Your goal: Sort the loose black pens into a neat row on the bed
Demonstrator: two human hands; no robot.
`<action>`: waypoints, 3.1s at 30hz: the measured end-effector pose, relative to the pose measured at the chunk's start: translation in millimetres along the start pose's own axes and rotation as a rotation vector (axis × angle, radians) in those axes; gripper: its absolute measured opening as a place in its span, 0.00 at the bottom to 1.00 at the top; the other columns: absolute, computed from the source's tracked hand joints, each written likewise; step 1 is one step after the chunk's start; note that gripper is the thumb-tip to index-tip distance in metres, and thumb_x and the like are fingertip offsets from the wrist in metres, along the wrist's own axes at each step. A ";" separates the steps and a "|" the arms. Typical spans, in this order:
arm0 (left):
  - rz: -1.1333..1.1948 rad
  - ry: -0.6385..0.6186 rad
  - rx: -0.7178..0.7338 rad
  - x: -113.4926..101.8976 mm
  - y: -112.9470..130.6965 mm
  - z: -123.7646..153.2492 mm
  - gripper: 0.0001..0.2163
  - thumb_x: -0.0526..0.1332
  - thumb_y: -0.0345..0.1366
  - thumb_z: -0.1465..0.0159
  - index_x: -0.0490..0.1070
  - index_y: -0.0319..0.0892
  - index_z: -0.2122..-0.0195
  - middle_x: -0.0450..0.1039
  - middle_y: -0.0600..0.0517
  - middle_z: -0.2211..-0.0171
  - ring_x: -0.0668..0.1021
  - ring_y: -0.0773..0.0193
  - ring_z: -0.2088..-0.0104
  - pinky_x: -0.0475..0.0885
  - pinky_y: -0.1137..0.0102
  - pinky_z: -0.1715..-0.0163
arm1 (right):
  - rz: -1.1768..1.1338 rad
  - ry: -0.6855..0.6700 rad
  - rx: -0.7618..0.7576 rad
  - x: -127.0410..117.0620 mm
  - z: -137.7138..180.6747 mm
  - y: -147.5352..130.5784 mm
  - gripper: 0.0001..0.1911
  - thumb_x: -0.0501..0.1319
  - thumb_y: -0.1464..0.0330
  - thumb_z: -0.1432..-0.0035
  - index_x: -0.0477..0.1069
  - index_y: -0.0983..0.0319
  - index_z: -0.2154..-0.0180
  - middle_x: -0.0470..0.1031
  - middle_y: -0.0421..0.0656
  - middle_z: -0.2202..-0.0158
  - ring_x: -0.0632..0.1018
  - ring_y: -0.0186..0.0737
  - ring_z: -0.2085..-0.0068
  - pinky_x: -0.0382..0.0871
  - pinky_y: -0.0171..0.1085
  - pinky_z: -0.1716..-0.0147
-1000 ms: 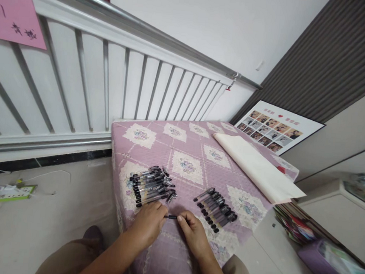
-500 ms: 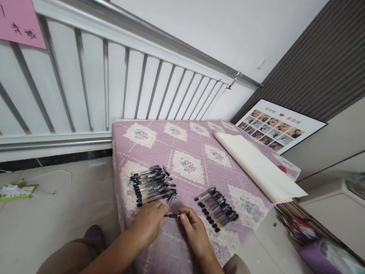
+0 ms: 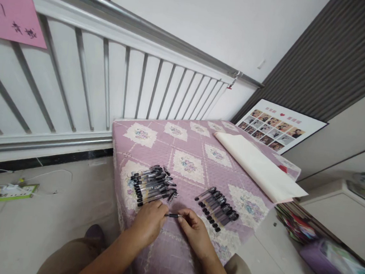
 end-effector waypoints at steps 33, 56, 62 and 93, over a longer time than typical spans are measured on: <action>-0.006 -0.036 -0.044 -2.1 -0.1 -0.2 0.06 0.55 0.33 0.37 0.70 0.45 0.61 0.71 0.50 0.60 0.72 0.60 0.58 0.64 0.68 0.58 | 0.085 -0.055 0.015 3.9 0.4 -1.8 0.12 0.57 0.58 0.44 0.67 0.60 0.71 0.68 0.38 0.74 0.69 0.37 0.69 0.64 0.34 0.68; -0.003 -0.015 -0.018 -0.6 -0.9 1.1 0.06 0.53 0.33 0.37 0.69 0.45 0.62 0.70 0.50 0.61 0.72 0.59 0.58 0.64 0.67 0.59 | 0.069 -0.036 0.020 4.3 0.6 -1.8 0.10 0.59 0.59 0.46 0.67 0.60 0.70 0.68 0.38 0.73 0.69 0.37 0.69 0.63 0.34 0.67; 0.022 0.001 0.019 -3.2 1.2 1.0 0.07 0.54 0.33 0.37 0.70 0.46 0.61 0.71 0.51 0.62 0.72 0.60 0.58 0.64 0.68 0.59 | 0.085 -0.060 0.036 5.6 1.3 -2.0 0.13 0.57 0.58 0.44 0.67 0.60 0.73 0.67 0.38 0.75 0.68 0.37 0.70 0.62 0.34 0.69; 0.165 0.161 -0.085 -25.4 -25.5 -0.6 0.13 0.52 0.32 0.37 0.69 0.48 0.53 0.70 0.51 0.58 0.73 0.62 0.57 0.68 0.69 0.56 | 0.307 0.278 0.028 10.1 -33.6 -3.9 0.20 0.59 0.62 0.49 0.67 0.60 0.54 0.74 0.40 0.71 0.74 0.39 0.70 0.65 0.35 0.69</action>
Point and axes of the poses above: each hand's wrist, its own z-axis away from the middle knuckle, its own x-axis out of the palm, y = z × x, the point moved 8 cm from there along -z, towards the middle knuckle
